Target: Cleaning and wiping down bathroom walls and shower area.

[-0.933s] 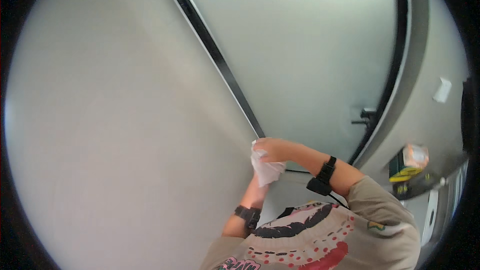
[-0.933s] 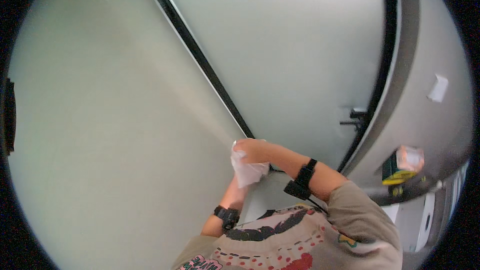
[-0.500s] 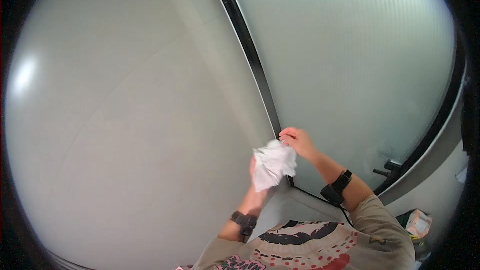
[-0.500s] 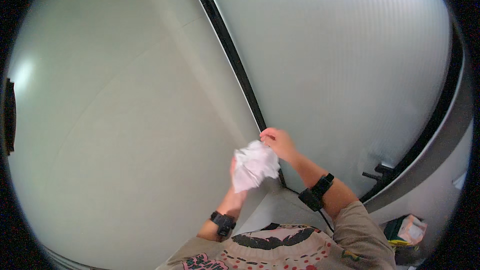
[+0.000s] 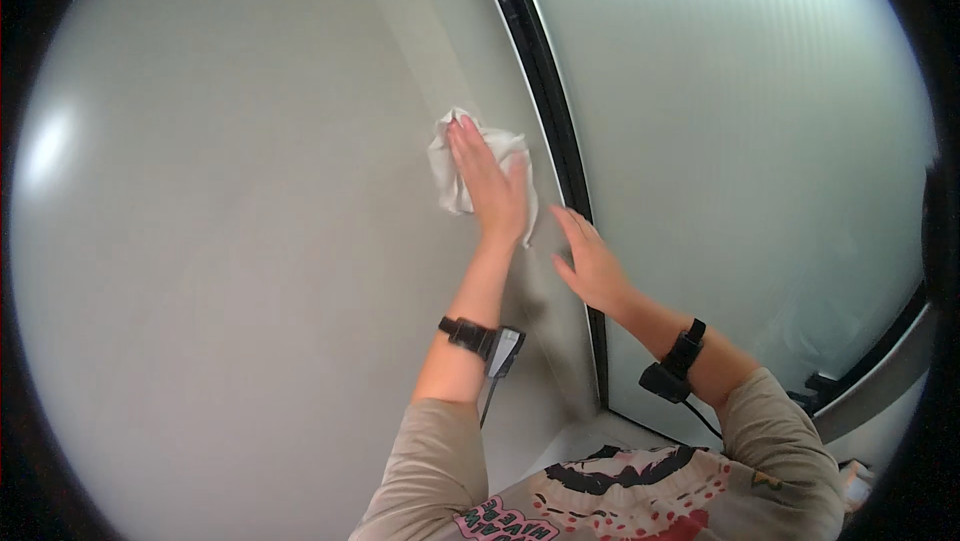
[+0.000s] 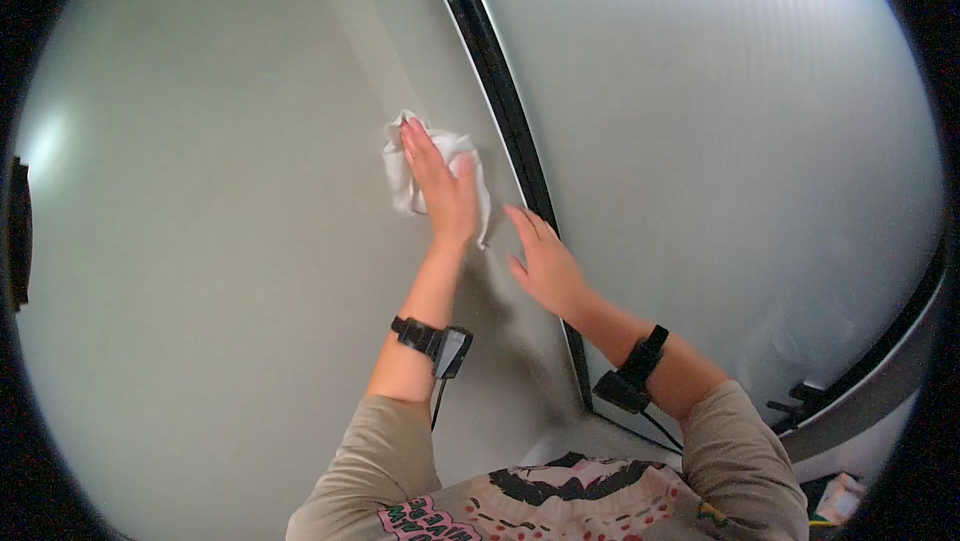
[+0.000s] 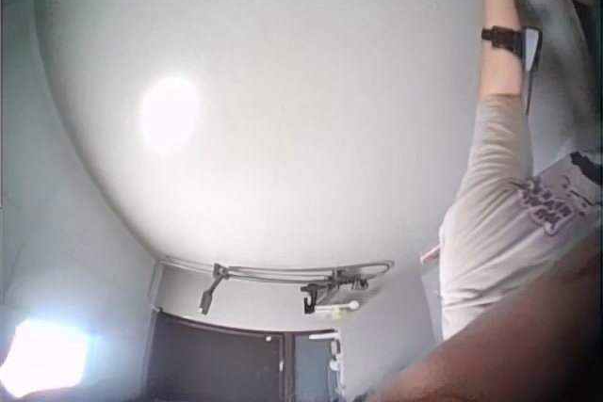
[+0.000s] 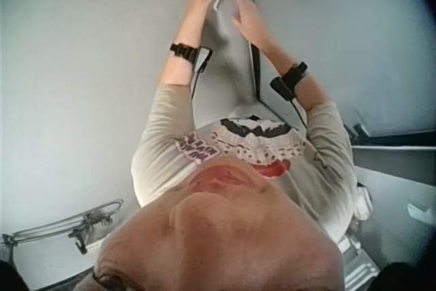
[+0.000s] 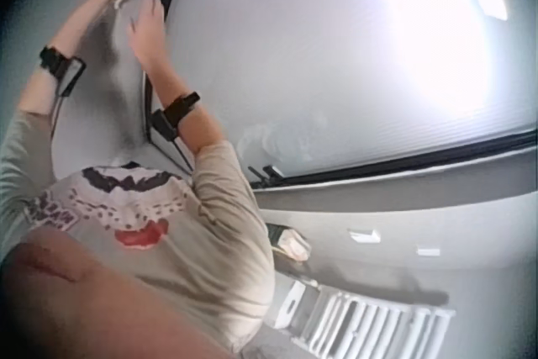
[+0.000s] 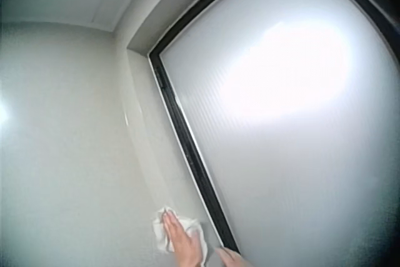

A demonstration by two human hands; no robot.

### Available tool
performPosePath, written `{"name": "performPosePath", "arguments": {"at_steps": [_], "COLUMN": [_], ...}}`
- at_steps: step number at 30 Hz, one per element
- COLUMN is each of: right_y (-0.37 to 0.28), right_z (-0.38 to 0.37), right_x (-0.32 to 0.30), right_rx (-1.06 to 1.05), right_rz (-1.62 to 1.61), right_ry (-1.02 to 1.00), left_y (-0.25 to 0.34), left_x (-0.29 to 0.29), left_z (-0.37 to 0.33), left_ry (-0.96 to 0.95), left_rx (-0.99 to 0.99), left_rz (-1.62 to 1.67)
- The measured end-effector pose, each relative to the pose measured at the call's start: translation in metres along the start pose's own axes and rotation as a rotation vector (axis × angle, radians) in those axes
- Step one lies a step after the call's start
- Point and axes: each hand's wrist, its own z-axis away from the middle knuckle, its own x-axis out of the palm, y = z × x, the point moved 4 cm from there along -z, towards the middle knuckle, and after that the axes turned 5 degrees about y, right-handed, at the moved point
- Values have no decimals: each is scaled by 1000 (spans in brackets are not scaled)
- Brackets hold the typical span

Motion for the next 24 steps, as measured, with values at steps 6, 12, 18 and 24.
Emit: {"name": "performPosePath", "arguments": {"at_steps": [6,12,18,24], "right_y": [6,6,9,70], "right_z": [-26,7,36,46], "right_x": [-10,-24,-43,6], "right_rx": [-188,-325,-434,-442], "right_rz": [137,108,-42,-62], "right_ry": [164,222,338,309], "left_y": [45,97,104,33], "left_x": [36,24,23,55], "left_z": [-46,-92,-69,-70], "left_ry": [83,193,190,61], "left_rx": [179,291,366,438], "left_rz": [-108,-192,-299,-442]}}
